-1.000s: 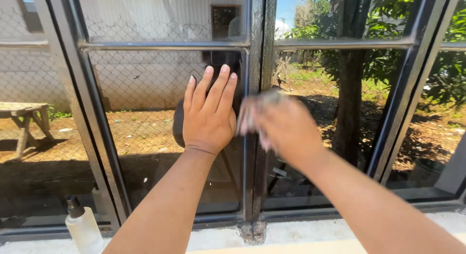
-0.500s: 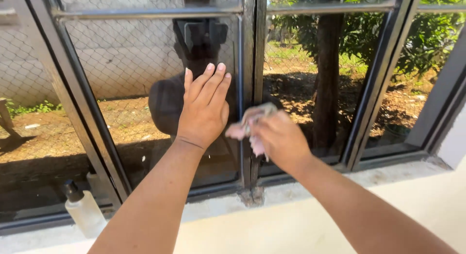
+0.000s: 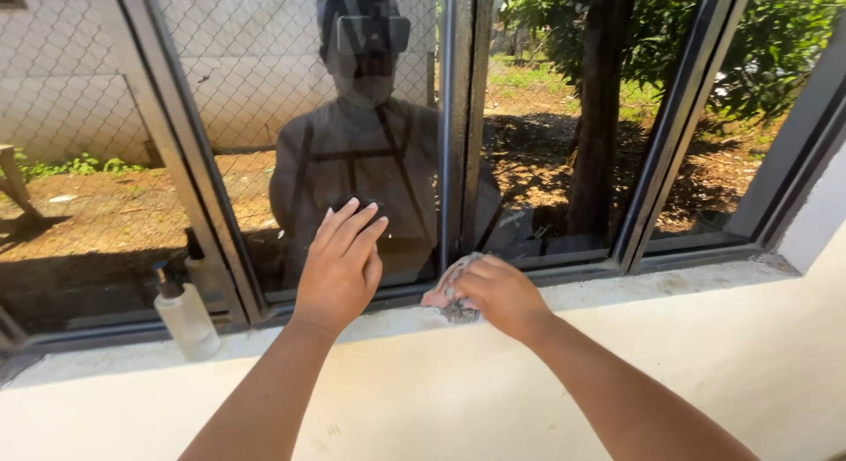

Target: Cleaning the exterior glass of a window using a spray bottle and a cloth.

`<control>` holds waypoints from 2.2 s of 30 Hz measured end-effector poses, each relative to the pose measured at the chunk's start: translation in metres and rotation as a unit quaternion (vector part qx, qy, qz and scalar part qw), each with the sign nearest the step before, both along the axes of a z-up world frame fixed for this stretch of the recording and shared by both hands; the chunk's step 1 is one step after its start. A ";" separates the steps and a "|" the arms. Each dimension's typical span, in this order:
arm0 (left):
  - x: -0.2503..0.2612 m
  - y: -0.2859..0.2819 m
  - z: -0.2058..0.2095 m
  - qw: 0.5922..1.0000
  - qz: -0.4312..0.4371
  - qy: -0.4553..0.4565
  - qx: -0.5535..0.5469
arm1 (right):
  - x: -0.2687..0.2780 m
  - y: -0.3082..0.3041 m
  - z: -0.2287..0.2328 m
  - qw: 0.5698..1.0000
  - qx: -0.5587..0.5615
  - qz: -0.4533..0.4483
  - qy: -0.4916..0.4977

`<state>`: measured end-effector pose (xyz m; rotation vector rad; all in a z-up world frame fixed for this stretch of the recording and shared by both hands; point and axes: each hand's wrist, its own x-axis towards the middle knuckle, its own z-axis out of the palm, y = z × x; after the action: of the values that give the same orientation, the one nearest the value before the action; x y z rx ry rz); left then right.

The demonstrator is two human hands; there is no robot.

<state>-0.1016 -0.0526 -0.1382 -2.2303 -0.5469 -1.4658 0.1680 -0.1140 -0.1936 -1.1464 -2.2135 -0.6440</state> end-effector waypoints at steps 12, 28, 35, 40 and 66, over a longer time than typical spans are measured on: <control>-0.084 -0.009 -0.034 0.894 0.334 -0.292 -0.058 | -0.007 0.003 0.040 0.632 -0.161 0.145 0.744; -0.008 -0.037 -0.041 0.913 0.224 -0.262 -0.218 | 0.031 -0.028 0.036 0.605 -0.209 0.120 0.759; 0.079 -0.076 -0.018 0.934 -0.049 -0.138 -0.326 | 0.073 -0.038 0.014 0.486 -0.293 0.274 0.776; 0.125 -0.103 -0.008 0.916 -0.141 -0.074 -0.368 | 0.084 -0.070 0.023 0.387 -0.303 0.301 0.817; 0.206 -0.138 -0.004 0.874 -0.198 0.063 -0.439 | 0.149 -0.059 -0.013 0.409 -0.307 0.383 0.769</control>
<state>0.1039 -0.1902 -0.1420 -3.2832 -0.8795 -1.3886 0.3174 -0.1728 -0.2070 -0.2874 -0.7994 1.3120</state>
